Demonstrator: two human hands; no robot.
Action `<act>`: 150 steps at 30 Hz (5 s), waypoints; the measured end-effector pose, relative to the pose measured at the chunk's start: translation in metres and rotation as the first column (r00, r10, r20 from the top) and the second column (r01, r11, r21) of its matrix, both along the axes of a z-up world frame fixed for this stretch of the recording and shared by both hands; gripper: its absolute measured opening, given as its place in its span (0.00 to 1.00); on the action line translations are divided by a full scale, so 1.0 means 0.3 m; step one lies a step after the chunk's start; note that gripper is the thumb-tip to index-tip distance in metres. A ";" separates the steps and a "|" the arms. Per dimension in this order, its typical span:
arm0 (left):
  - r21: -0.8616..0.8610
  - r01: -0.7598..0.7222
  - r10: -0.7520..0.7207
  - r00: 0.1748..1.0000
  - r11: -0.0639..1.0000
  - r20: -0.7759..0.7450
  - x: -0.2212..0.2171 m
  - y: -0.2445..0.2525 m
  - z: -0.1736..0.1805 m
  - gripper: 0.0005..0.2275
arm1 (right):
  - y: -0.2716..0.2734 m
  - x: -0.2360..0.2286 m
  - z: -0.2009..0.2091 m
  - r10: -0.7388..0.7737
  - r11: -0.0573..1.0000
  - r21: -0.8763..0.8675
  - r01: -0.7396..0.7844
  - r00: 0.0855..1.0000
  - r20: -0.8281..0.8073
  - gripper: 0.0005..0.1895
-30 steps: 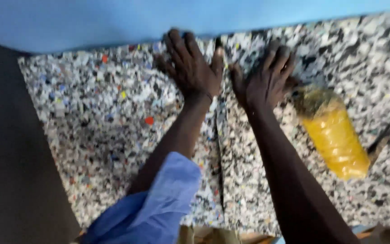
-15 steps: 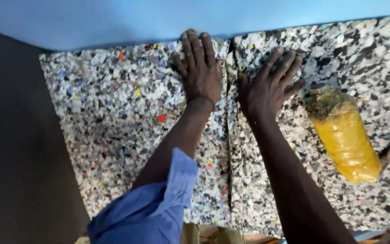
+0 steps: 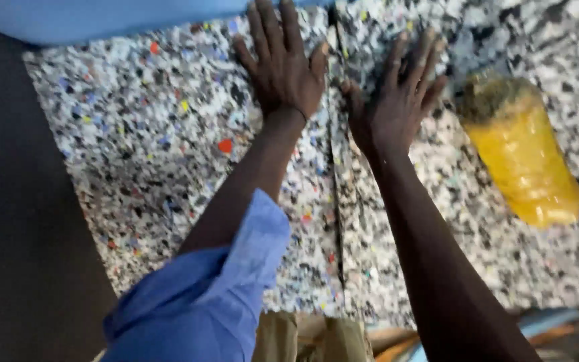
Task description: A person uses a long knife to trim the edges and cut sections of large bonded foam sheets on the floor.
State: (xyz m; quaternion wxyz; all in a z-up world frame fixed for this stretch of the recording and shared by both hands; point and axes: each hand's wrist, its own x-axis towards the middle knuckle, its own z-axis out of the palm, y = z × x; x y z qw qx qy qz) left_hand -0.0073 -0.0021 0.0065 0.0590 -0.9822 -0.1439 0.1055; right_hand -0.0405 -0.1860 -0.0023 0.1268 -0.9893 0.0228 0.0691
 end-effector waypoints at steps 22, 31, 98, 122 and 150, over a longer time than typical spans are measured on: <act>0.144 -0.001 -0.042 0.954 0.990 0.296 -0.376 -0.322 -0.139 0.48 | 0.023 -0.652 -0.081 0.064 0.860 0.484 0.162 0.906 -0.417 0.35; 0.106 -0.160 0.077 0.837 0.981 0.542 -0.368 -0.361 -0.043 0.27 | -0.034 -0.628 -0.461 -0.179 0.834 0.274 0.478 0.706 -0.685 0.25; 0.010 0.058 -0.055 0.980 0.998 -0.190 -0.344 0.001 0.139 0.45 | -0.021 -0.035 0.026 0.158 0.981 0.153 -0.116 0.938 -0.307 0.15; -0.291 0.131 -0.068 0.974 0.948 0.216 -0.628 -0.099 0.067 0.52 | -0.193 -0.746 0.206 -0.162 0.933 0.148 0.328 0.750 -0.641 0.25; -0.234 0.325 -0.340 0.940 0.916 -0.026 -0.086 -0.181 -0.084 0.18 | -0.044 -0.631 0.113 0.127 0.982 0.150 -0.111 0.987 -0.102 0.15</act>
